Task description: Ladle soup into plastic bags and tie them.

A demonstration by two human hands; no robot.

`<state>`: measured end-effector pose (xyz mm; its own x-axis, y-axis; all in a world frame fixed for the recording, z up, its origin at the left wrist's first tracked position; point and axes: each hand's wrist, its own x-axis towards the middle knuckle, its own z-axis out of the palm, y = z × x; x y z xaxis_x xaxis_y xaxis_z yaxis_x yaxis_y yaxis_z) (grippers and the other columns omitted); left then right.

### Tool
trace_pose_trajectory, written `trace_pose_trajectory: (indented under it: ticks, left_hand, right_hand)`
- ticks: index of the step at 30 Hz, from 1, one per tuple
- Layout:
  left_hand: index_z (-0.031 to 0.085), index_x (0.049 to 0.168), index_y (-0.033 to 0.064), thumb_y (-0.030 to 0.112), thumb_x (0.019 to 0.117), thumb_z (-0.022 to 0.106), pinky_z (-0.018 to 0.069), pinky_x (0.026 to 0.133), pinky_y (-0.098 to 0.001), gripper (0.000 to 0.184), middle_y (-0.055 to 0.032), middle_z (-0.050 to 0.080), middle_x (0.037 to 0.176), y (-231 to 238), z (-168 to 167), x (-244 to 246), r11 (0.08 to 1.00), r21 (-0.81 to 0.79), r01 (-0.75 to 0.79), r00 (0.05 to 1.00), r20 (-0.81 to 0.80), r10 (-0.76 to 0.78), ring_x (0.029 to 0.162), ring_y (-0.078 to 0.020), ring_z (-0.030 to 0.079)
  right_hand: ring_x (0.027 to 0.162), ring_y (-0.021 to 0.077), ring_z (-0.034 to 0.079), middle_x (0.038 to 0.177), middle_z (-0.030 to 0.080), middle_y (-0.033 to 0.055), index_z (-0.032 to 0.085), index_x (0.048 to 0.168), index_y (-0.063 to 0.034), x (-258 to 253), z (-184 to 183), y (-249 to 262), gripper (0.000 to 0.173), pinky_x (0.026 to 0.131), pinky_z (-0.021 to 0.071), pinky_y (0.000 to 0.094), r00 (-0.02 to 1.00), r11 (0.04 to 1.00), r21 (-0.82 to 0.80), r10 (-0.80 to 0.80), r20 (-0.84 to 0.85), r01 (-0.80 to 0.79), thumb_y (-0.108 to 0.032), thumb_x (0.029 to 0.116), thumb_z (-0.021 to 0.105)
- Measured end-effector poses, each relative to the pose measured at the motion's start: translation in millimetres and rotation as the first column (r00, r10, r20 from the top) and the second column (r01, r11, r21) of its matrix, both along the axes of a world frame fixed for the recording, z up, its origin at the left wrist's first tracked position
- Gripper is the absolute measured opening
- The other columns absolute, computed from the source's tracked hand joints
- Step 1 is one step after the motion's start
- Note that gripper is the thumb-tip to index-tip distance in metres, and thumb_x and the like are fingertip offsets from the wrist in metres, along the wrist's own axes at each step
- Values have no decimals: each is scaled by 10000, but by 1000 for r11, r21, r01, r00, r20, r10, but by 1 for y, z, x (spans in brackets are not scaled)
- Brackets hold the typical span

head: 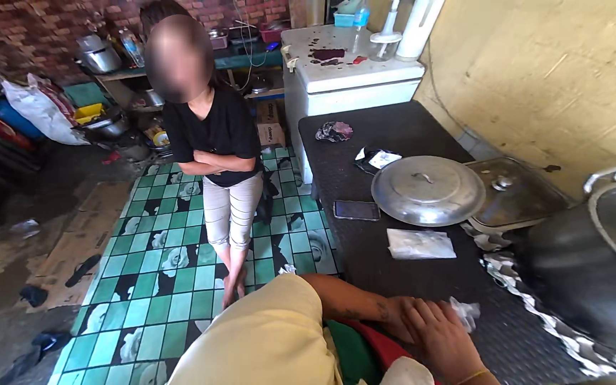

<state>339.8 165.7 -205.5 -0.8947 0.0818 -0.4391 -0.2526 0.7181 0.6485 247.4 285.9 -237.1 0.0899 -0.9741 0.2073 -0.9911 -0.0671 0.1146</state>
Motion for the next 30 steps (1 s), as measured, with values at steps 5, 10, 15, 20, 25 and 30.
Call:
trace_pose_trajectory:
  ticks: [5, 10, 15, 20, 25, 30]
  left_hand:
    - [639, 1239, -60, 205, 961, 702, 474, 1042, -501, 389, -221, 690, 1142, -19, -85, -31, 984, 173, 50, 957, -289, 2, 1115, -326, 657]
    - [690, 1198, -30, 185, 1030, 600, 436, 1083, -527, 287, -198, 719, 1119, -12, -85, -32, 985, 51, 165, 909, -396, -132, 1113, -329, 671]
    - [678, 1261, -19, 193, 1079, 476, 309, 1205, -538, 345, -185, 649, 1353, -11, -76, -32, 973, -6, 230, 837, -509, -201, 1367, -320, 540]
    - [702, 1197, -31, 130, 1039, 517, 292, 1209, -570, 292, -181, 681, 1295, -11, -81, -36, 982, 55, 183, 790, -602, -114, 1365, -342, 540]
    - [649, 1328, -12, 100, 1052, 516, 254, 1217, -599, 326, -178, 626, 1399, -14, -106, -33, 981, 115, 153, 817, -574, -60, 1420, -356, 483]
    - [629, 1351, -35, 60, 1047, 500, 246, 1226, -576, 344, -195, 578, 1458, -13, -114, -36, 977, 155, 144, 823, -567, -32, 1441, -365, 456]
  right_hand:
    - [828, 451, 727, 907, 731, 252, 630, 1336, 48, -17, 3, 13, 618, 735, 561, 598, 977, 959, 187, -205, -52, 212, -478, 1064, 451]
    - [930, 475, 725, 972, 732, 261, 513, 1404, 0, -11, 30, 10, 601, 785, 562, 617, 904, 636, 667, -402, -143, 388, -472, 1034, 546]
    - [1001, 496, 703, 1045, 722, 273, 621, 1275, -7, -24, 54, 12, 307, 814, 546, 656, 870, 523, 732, -454, -194, 436, -178, 1038, 525]
    - [1010, 488, 703, 1068, 716, 281, 620, 1263, 15, -34, 61, 17, 291, 821, 546, 641, 874, 571, 700, -457, -163, 429, -131, 1051, 486]
    - [1098, 496, 677, 1157, 704, 284, 611, 1325, -21, -36, 40, 29, 365, 901, 514, 690, 756, 490, 785, -653, 44, 378, -259, 1085, 474]
    - [1210, 295, 565, 1331, 523, 323, 718, 1044, 119, -18, -7, 61, 323, 1033, 497, 405, 287, 869, 361, -460, 840, 337, -172, 1022, 577]
